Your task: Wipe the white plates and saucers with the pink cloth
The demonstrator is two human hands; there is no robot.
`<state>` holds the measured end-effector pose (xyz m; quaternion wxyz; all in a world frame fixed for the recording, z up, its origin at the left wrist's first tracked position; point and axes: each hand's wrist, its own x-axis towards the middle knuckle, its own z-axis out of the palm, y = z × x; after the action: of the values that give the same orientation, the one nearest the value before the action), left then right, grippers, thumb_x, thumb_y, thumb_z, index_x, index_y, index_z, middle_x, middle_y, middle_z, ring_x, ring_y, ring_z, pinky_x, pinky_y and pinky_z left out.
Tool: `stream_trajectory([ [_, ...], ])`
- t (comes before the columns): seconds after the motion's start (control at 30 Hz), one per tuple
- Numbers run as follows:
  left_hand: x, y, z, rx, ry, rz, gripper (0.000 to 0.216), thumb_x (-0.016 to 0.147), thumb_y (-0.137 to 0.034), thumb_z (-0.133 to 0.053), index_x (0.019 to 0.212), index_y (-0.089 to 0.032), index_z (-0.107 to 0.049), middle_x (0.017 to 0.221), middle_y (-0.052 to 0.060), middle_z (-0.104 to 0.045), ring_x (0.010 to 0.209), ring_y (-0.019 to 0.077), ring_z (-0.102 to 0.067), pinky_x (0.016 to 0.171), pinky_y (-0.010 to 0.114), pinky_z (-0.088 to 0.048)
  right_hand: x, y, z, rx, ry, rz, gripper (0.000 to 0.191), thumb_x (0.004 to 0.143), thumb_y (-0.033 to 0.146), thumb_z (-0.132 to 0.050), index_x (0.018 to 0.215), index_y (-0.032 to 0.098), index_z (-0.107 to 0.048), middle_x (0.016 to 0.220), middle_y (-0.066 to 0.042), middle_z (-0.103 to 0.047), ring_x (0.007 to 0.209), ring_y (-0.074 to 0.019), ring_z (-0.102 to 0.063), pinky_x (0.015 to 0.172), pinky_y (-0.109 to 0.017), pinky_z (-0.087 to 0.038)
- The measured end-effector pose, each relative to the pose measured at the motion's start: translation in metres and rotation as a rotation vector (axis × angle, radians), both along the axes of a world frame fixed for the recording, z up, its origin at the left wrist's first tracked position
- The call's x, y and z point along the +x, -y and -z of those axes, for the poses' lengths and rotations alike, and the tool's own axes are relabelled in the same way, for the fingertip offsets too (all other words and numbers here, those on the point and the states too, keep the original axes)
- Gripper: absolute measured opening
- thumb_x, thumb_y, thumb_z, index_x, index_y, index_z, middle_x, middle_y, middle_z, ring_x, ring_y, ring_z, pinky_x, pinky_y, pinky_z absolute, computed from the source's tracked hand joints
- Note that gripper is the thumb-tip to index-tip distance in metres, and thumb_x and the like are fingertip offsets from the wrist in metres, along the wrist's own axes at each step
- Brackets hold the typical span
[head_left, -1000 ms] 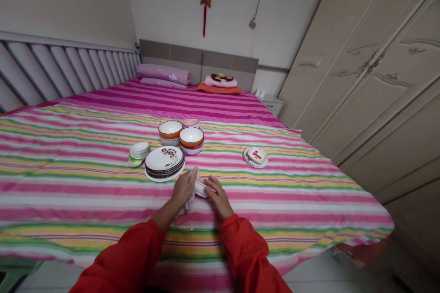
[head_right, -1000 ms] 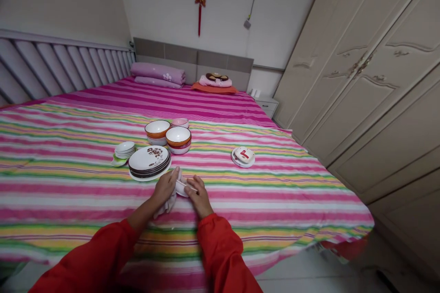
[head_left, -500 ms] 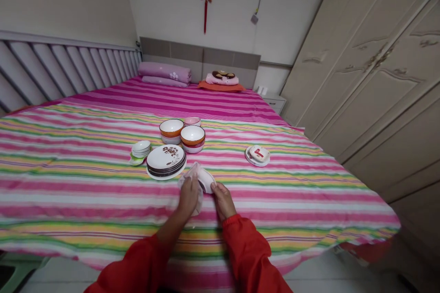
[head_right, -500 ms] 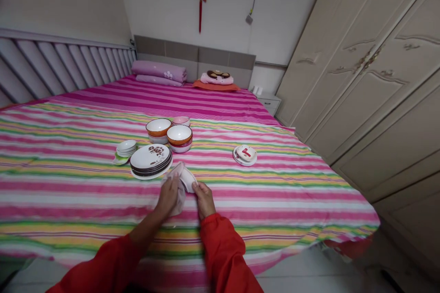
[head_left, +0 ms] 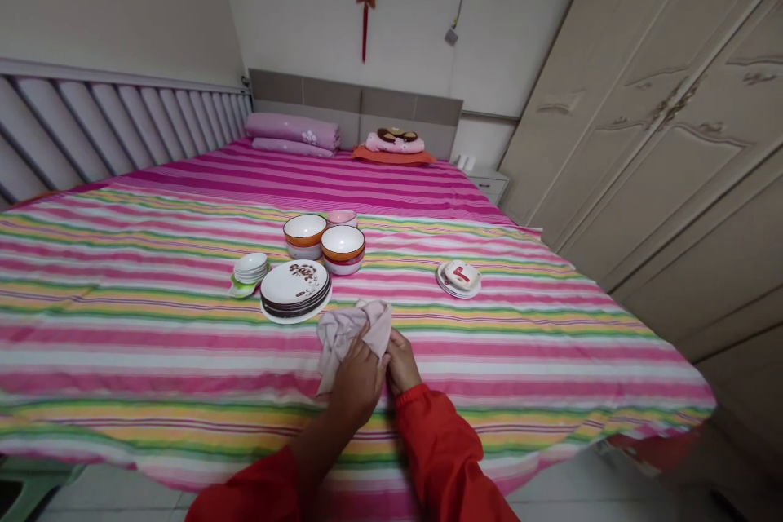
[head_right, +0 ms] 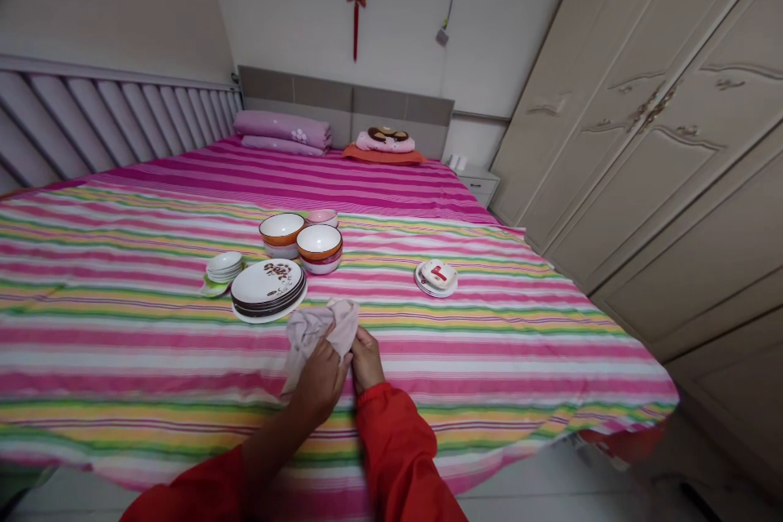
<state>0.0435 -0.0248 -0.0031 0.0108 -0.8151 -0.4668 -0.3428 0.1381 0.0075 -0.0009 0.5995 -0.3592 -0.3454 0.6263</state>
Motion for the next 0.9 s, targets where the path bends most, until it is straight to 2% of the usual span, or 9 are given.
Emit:
stream_trajectory([
  [0.23,0.006,-0.008,-0.003,0.018,0.037,0.022,0.046,0.093,-0.023,-0.034,0.137,-0.009,-0.034,0.131,0.017,-0.051,0.133,0.0285,-0.033,0.104,0.051,-0.036,0.002,-0.001,0.005,-0.022,-0.06,0.004,0.023,0.065,0.031,-0.069,0.084,0.019,-0.071,0.077,-0.003,-0.072,0.075,-0.0192,-0.063,0.075,-0.032,-0.048],
  [0.4,0.003,-0.018,-0.019,-0.038,0.188,-0.016,0.039,0.095,-0.024,-0.03,0.13,-0.013,-0.044,0.119,0.016,-0.059,0.12,0.0252,-0.049,0.098,0.046,-0.042,0.003,-0.001,0.005,0.018,-0.089,-0.015,0.025,0.066,0.034,-0.072,0.084,0.017,-0.072,0.08,-0.002,-0.072,0.076,-0.0165,-0.062,0.08,-0.029,-0.046],
  [0.57,0.002,-0.028,-0.034,-0.085,0.277,0.005,0.037,0.095,-0.026,-0.029,0.123,-0.015,-0.049,0.115,0.013,-0.061,0.117,0.0221,-0.051,0.098,0.042,-0.041,0.005,0.001,0.002,0.037,-0.125,-0.039,0.026,0.068,0.037,-0.073,0.085,0.017,-0.071,0.079,-0.002,-0.071,0.078,-0.0163,-0.062,0.081,-0.029,-0.045],
  [0.73,0.005,-0.031,-0.036,-0.118,0.351,-0.017,0.035,0.095,-0.031,-0.028,0.115,-0.016,-0.053,0.105,0.011,-0.064,0.108,0.0217,-0.056,0.096,0.042,-0.041,0.01,0.0,-0.003,0.024,-0.136,-0.032,0.022,0.069,0.037,-0.073,0.077,0.017,-0.069,0.073,0.0,-0.069,0.069,-0.0125,-0.059,0.07,-0.024,-0.046],
  [0.9,0.005,-0.036,-0.034,-0.149,0.399,-0.033,0.033,0.095,-0.034,-0.03,0.107,-0.016,-0.054,0.099,0.01,-0.064,0.103,0.0216,-0.057,0.095,0.04,-0.042,0.012,-0.007,-0.01,0.011,-0.138,-0.014,0.028,0.073,0.043,-0.068,0.086,0.018,-0.067,0.076,0.0,-0.069,0.064,-0.0124,-0.058,0.057,-0.022,-0.045],
])
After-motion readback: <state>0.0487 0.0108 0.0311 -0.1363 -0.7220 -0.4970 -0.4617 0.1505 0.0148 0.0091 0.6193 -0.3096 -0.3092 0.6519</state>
